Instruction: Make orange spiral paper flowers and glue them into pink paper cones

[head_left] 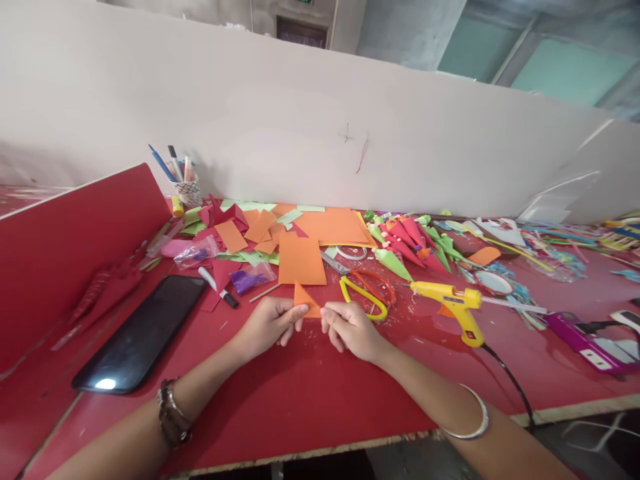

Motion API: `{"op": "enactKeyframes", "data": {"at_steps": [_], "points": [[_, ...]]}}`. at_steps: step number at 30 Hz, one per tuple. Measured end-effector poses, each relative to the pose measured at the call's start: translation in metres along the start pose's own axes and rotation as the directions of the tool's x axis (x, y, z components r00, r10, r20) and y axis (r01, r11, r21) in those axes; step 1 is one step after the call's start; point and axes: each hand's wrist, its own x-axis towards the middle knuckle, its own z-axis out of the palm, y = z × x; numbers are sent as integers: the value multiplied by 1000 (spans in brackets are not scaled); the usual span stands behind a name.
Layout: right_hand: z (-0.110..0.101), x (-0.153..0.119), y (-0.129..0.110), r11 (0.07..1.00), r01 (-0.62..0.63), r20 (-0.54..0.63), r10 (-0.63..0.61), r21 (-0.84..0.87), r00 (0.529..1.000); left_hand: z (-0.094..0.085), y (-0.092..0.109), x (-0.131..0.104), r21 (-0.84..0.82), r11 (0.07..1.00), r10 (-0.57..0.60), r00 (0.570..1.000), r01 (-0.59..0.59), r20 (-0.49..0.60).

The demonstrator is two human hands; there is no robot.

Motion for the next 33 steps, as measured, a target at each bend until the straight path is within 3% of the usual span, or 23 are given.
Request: {"op": "enactKeyframes", "data": {"at_steps": [5,10,14,17,20,22,24,29,33], "points": [[2,1,-1,999,-15,65,12,45,998,-3,-1,3,18,1000,6,999,-5,-45],[1,0,-6,989,59,57,-52,-137,997,-5,-4,4,10,999,40,997,-39,-60],[-12,6,-10,972,109,94,-91,-209,991,-5,-4,5,-13,999,48,996,-49,-72],[-28,19,-16,973,152,-36,-160,-176,986,-5,-4,8,-38,998,55,995,-58,-85],[-39,36,-20,868,241,-139,-329,-434,934,-5,-4,9,-52,996,73,993,-78,-97],[-40,48,-16,705,246,-27,-352,-665,935,-6,-6,10,-48,995,83,990,-89,-115],[-36,59,-7,554,214,74,-264,-805,962,-6,-8,11,-32,995,93,986,-98,-135],[-24,77,15,523,135,27,-208,-841,978,-5,-10,12,33,995,94,983,-90,-160],[-22,79,15,529,103,-9,-205,-842,979,-8,-9,7,101,994,44,990,-30,-138]]}}
